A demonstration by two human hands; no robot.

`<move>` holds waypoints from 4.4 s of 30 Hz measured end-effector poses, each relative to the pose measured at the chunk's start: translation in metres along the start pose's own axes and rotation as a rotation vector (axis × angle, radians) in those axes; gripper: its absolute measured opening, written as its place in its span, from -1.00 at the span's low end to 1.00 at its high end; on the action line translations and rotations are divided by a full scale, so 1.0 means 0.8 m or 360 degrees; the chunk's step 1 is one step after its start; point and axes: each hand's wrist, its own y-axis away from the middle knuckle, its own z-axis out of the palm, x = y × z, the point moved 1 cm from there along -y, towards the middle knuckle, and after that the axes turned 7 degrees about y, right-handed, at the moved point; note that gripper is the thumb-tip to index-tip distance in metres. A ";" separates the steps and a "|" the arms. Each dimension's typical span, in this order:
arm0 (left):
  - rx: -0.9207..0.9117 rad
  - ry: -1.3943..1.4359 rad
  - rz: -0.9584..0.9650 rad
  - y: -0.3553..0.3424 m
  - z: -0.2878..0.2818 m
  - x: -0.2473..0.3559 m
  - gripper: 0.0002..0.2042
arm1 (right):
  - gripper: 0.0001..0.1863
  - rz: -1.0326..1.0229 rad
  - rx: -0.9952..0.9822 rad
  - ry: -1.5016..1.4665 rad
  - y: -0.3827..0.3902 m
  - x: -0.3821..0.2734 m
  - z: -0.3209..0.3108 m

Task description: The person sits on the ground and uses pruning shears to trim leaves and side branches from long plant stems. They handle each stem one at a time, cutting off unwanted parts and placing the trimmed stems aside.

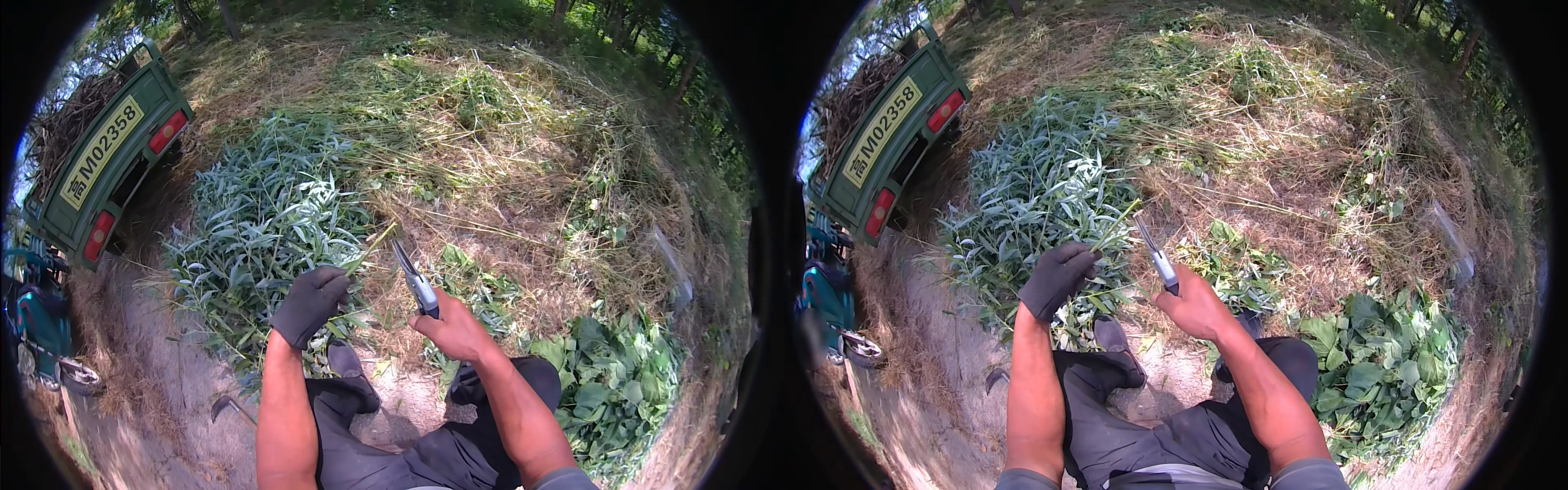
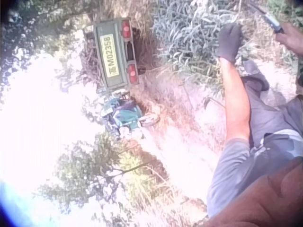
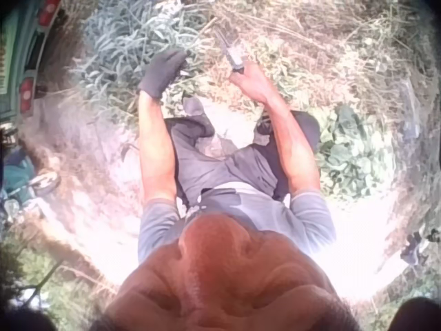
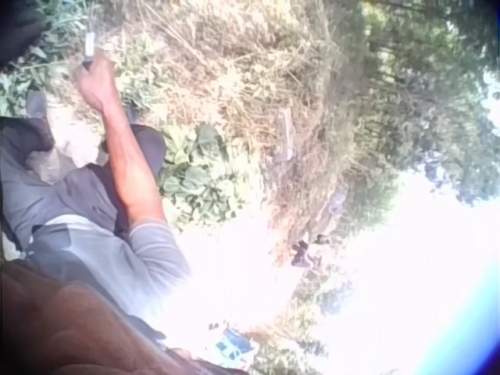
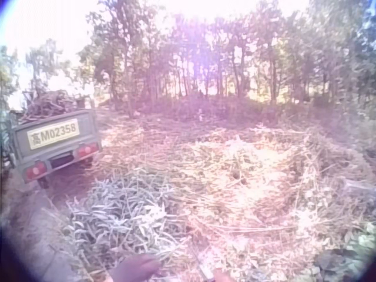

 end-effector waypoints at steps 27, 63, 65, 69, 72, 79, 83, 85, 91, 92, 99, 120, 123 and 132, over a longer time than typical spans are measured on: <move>-0.0151 -0.0056 -0.0068 0.003 0.029 0.012 -0.71 | -0.58 -0.0021 -0.0080 0.0101 0.004 -0.013 0.008; -0.0321 -0.0547 0.0575 -0.027 0.051 -0.038 -0.73 | -0.64 0.0157 0.0175 0.0137 0.010 0.027 0.010; -0.0306 -0.0576 0.0539 -0.025 0.052 -0.034 -0.73 | -0.65 0.0175 0.0171 0.0101 0.009 0.028 0.010; -0.0239 -0.0705 0.0656 -0.028 0.055 -0.040 -0.71 | -0.66 0.0113 0.0227 0.0118 0.010 0.029 0.012; -0.0228 -0.0723 0.0664 -0.025 0.055 -0.036 -0.69 | -0.66 0.0122 0.0237 0.0116 0.010 0.025 0.011; -0.0198 -0.0702 0.0672 -0.025 0.058 -0.032 -0.69 | -0.68 0.0072 0.0253 0.0036 0.006 0.033 0.012; -0.0158 -0.0688 0.0666 -0.026 0.061 -0.034 -0.69 | -0.71 0.0084 0.0205 -0.0016 0.006 0.034 0.010; -0.0147 -0.0704 0.0669 -0.027 0.062 -0.035 -0.69 | -0.73 0.0086 0.0217 -0.0020 0.007 0.033 0.009; -0.0133 -0.0734 0.0669 -0.027 0.069 -0.033 -0.69 | -0.75 0.0096 0.0264 0.0085 0.011 0.024 0.004; -0.0113 -0.0718 0.0683 -0.027 0.069 -0.035 -0.69 | -0.75 0.0102 0.0267 0.0104 0.011 0.025 0.004; -0.0138 -0.0681 0.0537 -0.023 0.066 -0.021 -0.70 | -0.75 0.0138 0.0316 0.0130 0.010 0.039 0.006; -0.0357 -0.0663 0.0581 -0.028 0.088 -0.017 -0.63 | -0.77 0.0129 0.0626 -0.0118 0.004 0.018 0.003; -0.0102 -0.0652 0.0828 -0.023 0.070 -0.018 -0.71 | -0.78 0.0104 0.0615 -0.0126 -0.001 0.018 0.005; 0.0492 0.0578 0.0288 0.051 -0.135 -0.075 -0.65 | -0.77 0.0049 0.0556 -0.0097 -0.003 0.018 0.020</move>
